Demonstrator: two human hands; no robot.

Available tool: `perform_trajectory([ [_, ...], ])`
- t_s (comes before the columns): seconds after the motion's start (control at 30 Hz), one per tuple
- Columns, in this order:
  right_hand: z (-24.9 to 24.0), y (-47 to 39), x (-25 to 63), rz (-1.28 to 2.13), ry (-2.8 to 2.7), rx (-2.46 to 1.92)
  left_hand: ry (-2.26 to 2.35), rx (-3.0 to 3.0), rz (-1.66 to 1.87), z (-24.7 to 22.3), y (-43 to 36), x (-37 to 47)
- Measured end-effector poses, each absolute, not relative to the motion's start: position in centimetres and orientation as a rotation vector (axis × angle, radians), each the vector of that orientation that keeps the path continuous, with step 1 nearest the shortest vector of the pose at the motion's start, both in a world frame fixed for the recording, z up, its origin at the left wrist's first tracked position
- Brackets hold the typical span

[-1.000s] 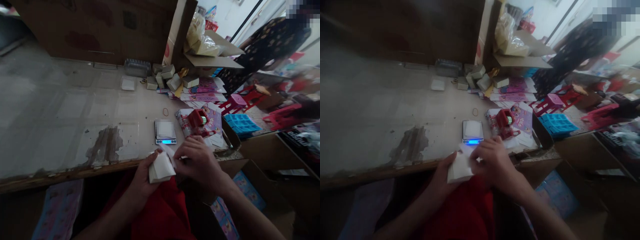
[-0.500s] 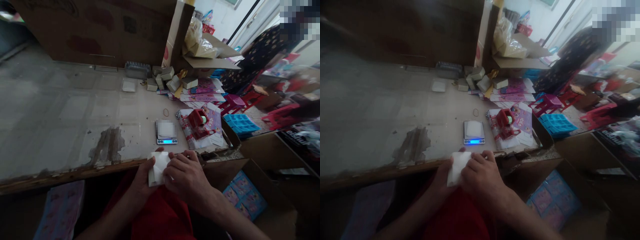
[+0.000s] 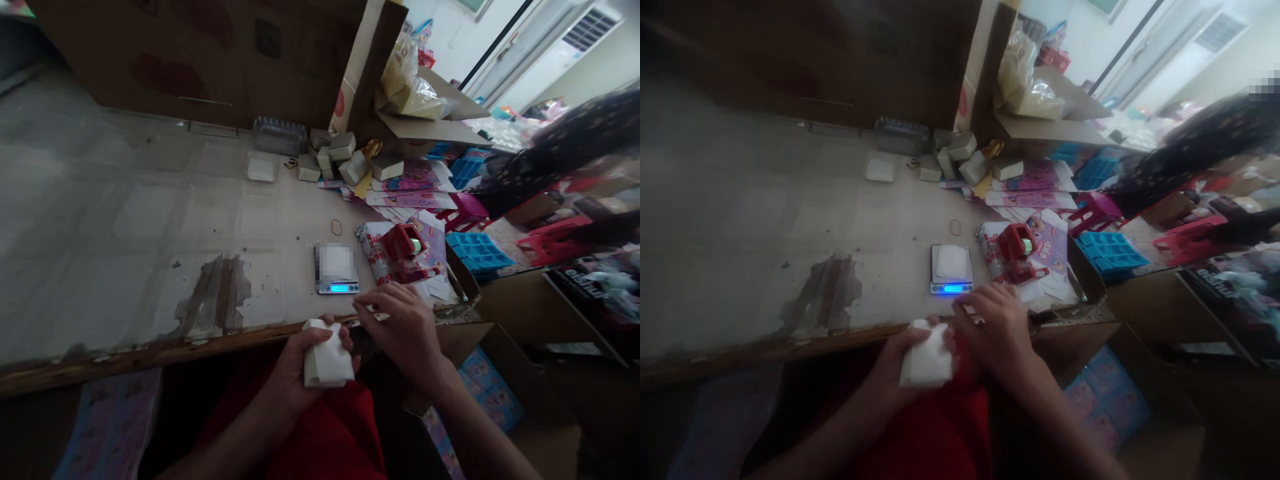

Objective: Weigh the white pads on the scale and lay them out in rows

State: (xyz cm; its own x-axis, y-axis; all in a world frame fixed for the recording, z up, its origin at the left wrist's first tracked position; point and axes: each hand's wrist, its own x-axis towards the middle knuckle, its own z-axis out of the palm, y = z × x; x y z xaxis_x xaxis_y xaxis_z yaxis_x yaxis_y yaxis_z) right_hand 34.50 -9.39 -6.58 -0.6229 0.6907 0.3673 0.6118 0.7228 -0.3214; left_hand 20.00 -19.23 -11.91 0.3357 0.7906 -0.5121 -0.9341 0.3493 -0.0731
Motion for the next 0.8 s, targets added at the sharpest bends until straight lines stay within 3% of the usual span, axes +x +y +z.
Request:
perform_trajectory([
  [0.3, -10.8, -1.8, 31.9, -0.112, -2.887, -1.014, 0.341, -0.387, 1.112, -11.2, -19.4, 19.0],
  [0.53, -10.7, -0.4, 30.7, -0.079, -3.064, -0.988, 0.299, -0.379, 1.157, -10.3, -19.1, 17.9],
  [0.8, -13.0, 1.8, 30.6, 0.316, -2.709, -1.235, 0.308, -0.401, 1.171, -9.4, -19.8, 16.6],
])
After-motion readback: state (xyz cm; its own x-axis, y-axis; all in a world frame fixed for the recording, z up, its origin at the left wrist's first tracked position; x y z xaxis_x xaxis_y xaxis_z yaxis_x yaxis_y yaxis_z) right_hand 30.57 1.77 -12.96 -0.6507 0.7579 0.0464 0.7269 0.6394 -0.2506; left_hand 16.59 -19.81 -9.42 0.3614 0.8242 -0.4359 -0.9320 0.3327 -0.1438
